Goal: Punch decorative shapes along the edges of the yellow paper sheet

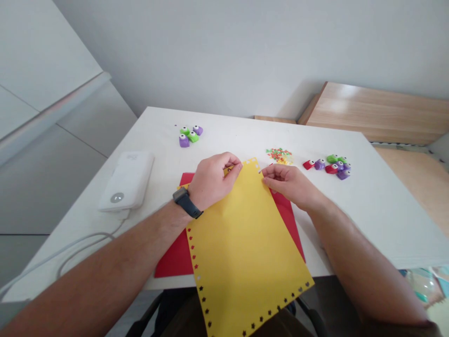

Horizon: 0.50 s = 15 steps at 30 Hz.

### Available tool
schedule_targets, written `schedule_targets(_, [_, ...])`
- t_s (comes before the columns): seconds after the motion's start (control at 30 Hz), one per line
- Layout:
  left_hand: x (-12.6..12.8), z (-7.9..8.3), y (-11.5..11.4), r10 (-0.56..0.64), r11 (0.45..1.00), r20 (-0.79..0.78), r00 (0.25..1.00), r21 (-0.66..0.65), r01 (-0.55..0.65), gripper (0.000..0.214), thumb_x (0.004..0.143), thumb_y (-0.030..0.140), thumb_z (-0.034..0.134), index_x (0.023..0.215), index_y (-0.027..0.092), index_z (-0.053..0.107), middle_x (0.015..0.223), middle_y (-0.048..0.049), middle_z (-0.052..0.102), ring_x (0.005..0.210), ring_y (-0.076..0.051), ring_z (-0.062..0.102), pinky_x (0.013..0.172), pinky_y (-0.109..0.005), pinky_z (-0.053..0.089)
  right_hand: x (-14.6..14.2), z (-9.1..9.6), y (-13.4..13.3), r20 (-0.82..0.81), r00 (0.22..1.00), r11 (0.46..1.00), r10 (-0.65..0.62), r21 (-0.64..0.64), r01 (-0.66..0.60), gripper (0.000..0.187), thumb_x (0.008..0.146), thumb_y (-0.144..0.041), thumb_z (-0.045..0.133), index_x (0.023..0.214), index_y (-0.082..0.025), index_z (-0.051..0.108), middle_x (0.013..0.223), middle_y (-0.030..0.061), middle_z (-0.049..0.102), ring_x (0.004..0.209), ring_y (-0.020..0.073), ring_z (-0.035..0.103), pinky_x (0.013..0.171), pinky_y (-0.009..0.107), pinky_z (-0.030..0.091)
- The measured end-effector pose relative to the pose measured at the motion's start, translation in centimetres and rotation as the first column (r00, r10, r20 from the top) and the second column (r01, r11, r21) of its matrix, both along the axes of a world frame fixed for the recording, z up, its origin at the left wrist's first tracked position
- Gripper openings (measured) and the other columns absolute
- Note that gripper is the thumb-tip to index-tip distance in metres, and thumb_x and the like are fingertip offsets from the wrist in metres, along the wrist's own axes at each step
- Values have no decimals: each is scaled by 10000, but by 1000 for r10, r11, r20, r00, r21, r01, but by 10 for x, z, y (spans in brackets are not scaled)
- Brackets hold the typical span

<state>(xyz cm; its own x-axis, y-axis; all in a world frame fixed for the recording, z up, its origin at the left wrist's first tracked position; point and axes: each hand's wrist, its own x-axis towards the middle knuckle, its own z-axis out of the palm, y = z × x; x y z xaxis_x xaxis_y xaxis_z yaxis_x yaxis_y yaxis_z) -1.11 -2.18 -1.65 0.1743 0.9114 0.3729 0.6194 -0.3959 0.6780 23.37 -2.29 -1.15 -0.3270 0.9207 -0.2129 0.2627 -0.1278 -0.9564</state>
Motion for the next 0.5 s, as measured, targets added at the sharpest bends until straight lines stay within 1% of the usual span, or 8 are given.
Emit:
schedule_targets(0.13, [0,0,0,-3,1000,0,1000,14,3,119,986,315,660,989,228,740,977,-14,821,911,-193,765,829,-312,553,-2,-1,0,-59,998,1000,-9,-16,8,191,814,-301,781,967,-195,737,919,16,760,794,159,660,748,322,484])
schedule_targets(0.37, [0,-1,0,-15,999,3,1000,31,15,113,990,307,661,994,227,740,964,-10,817,892,-185,765,826,-304,556,-5,-4,0,-55,998,1000,-25,-11,24,149,802,-286,763,894,-183,707,763,-40,661,645,104,529,626,283,359])
schedule_targets(0.5, [1,-1,-1,-26,999,6,1000,33,26,103,989,299,664,990,228,739,966,-7,817,887,-179,764,836,-301,559,-6,-4,-1,-56,998,999,-37,-22,36,152,803,-296,759,880,-185,689,755,-42,649,642,106,525,628,285,358])
